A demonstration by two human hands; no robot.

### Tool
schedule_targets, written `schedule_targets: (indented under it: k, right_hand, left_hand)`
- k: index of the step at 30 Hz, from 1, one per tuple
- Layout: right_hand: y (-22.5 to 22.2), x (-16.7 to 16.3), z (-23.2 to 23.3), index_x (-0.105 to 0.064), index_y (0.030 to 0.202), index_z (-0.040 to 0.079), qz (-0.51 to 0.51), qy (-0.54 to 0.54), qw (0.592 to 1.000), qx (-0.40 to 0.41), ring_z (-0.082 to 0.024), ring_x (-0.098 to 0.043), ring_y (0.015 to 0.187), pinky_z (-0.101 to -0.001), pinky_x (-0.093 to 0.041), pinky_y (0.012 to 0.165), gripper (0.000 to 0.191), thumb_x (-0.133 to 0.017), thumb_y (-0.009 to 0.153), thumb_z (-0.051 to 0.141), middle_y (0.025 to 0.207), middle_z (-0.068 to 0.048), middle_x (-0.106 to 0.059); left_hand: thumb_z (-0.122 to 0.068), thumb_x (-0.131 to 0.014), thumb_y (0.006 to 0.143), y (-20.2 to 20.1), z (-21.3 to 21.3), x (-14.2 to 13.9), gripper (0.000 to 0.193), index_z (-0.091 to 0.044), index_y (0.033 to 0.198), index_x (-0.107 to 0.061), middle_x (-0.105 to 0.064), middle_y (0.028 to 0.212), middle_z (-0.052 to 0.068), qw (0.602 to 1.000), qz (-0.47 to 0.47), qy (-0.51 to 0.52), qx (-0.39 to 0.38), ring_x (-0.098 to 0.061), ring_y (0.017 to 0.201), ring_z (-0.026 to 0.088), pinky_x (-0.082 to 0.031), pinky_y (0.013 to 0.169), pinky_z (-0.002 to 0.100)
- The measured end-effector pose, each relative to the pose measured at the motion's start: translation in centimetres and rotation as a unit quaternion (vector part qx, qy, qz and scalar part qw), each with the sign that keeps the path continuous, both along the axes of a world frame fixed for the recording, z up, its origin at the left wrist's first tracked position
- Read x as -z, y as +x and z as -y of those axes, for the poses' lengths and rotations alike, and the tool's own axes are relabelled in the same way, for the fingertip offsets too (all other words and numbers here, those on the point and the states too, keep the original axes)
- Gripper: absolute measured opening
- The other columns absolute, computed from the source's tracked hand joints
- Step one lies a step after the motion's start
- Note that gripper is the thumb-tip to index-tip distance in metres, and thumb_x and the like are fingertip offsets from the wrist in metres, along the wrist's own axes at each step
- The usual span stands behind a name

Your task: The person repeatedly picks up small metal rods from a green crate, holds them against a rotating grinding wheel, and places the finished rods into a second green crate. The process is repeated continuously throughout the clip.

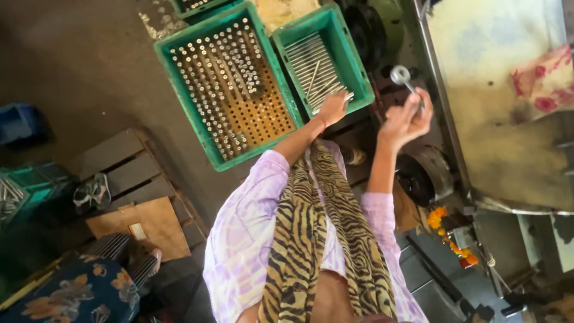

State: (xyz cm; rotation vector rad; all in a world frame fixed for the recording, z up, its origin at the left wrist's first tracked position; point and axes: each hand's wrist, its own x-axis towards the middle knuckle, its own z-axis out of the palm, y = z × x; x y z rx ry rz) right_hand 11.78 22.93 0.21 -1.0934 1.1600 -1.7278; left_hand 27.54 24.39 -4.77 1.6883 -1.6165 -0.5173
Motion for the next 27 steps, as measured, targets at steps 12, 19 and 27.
schedule_targets:
  k: [12, 19, 27]
  right_hand:
    - [-9.1, 4.6, -7.4, -0.065, 0.119, -0.003, -0.110, 0.113, 0.987, 0.042, -0.007, -0.040, 0.049, -0.0245, -0.029, 0.044, 0.024, -0.068, 0.107, 0.018, 0.075, -0.001, -0.055]
    - [-7.8, 4.8, -7.9, -0.066, 0.121, -0.004, -0.184, 0.095, 0.978, 0.011, -0.007, -0.047, 0.053, -0.0246, -0.035, 0.048, 0.023, -0.067, 0.109, 0.016, 0.077, -0.001, -0.058]
    - [-6.7, 5.3, -8.6, -0.068, 0.118, -0.005, -0.218, 0.090, 0.972, -0.007, -0.006, -0.047, 0.056, -0.0235, -0.036, 0.050, 0.023, -0.069, 0.106, 0.014, 0.081, -0.002, -0.061]
  left_hand:
    - [-0.020, -0.062, 0.090, 16.1, -14.9, 1.4, 0.022, -0.007, 0.100, -0.077, -0.073, 0.105, 0.016, 0.906, 0.188, 0.372, -0.075, -0.068, 0.100, 0.039, -0.054, 0.086, 0.050]
    - [-0.023, -0.063, 0.090, 16.8, -14.5, 2.8, 0.020, -0.013, 0.094, -0.081, -0.076, 0.101, 0.014, 0.848, 0.343, 0.390, -0.103, -0.073, 0.094, 0.032, -0.059, 0.074, 0.044]
    - [-0.013, -0.071, 0.078, 18.3, -15.9, 3.1, 0.009, -0.012, 0.080, -0.080, -0.076, 0.086, 0.013, 0.880, 0.338, 0.333, -0.020, -0.076, 0.085, 0.031, -0.061, 0.071, 0.042]
